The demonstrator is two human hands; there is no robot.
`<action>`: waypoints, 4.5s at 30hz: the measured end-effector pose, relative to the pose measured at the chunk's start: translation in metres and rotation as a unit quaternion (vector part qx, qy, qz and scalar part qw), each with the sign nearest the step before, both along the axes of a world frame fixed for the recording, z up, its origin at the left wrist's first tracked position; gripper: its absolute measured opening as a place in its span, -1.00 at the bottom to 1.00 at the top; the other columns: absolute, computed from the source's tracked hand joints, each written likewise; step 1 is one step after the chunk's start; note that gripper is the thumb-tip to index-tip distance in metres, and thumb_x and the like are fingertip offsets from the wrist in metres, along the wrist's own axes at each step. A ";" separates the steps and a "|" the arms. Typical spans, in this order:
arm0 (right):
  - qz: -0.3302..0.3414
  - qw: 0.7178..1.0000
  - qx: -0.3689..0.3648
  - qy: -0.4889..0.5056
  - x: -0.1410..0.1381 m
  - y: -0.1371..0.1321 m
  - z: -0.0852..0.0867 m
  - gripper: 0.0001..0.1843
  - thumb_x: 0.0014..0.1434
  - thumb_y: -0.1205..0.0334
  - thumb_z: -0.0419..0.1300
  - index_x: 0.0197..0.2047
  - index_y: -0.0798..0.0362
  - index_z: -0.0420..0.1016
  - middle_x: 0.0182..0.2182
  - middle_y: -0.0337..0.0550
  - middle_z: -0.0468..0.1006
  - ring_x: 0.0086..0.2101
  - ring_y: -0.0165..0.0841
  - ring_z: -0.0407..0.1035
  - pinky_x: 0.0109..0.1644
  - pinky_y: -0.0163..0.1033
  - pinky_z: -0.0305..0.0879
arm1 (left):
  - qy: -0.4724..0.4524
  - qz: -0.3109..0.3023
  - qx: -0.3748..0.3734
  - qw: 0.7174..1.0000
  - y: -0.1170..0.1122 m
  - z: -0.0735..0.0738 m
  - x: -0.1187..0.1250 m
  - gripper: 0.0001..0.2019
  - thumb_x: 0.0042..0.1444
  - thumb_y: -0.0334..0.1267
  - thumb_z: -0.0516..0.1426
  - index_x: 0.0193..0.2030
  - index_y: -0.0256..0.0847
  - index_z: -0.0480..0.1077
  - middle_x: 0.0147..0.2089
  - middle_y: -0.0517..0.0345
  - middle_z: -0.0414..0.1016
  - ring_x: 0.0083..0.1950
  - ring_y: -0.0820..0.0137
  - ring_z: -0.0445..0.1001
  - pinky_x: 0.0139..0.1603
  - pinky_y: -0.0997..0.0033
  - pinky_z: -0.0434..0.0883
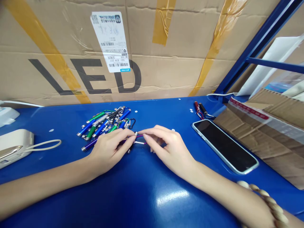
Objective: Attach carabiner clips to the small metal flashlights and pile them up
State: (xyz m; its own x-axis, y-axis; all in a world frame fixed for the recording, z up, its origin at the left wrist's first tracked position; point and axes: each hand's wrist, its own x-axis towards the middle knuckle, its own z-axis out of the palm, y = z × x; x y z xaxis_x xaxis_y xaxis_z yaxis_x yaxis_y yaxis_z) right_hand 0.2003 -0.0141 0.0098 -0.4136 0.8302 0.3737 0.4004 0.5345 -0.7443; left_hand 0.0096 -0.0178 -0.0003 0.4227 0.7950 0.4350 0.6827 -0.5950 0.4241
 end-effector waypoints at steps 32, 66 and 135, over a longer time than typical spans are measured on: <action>0.038 0.993 0.082 -0.069 0.004 0.003 -0.003 -0.76 0.16 0.26 0.16 -0.09 0.11 0.46 -0.47 -0.23 0.43 -0.46 -0.49 0.30 -0.36 -0.40 0.24 | -0.051 -0.039 -0.026 0.998 0.000 0.000 0.001 -0.89 0.26 -0.26 -0.06 -0.24 -0.21 0.22 -0.48 0.29 0.33 -0.50 0.52 0.30 -0.47 0.54 0.23; 0.028 0.994 -0.091 0.046 0.001 0.001 -0.004 -0.96 0.14 0.31 0.15 -0.30 0.09 0.39 -0.34 -0.20 0.54 -0.31 -0.42 0.46 -0.26 -0.39 0.39 | -0.016 -0.029 -0.135 0.990 0.002 0.003 0.000 -0.67 0.27 -0.19 -0.15 -0.49 -0.22 0.20 -0.57 0.30 0.32 -0.55 0.51 0.31 -0.47 0.51 0.16; 0.078 0.918 0.331 -0.203 -0.001 -0.005 -0.007 -0.75 0.26 0.35 -0.01 -0.16 0.37 0.40 -0.56 -0.17 0.32 -0.56 -0.43 0.16 -0.49 -0.30 0.18 | 0.032 -0.114 0.077 0.990 0.004 -0.009 -0.003 -0.66 0.24 -0.31 -0.10 -0.56 -0.25 0.22 -0.69 0.30 0.13 -0.70 0.55 0.07 -0.63 0.47 0.01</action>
State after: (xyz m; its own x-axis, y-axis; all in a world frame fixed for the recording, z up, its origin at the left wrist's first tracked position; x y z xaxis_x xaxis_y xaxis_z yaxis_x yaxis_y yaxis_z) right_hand 0.1996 -0.0189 0.0024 -0.7256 0.3961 0.5627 0.4532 0.8904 -0.0424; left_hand 0.0067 -0.0138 -0.0092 0.6142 0.6015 0.5108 0.5450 -0.7914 0.2768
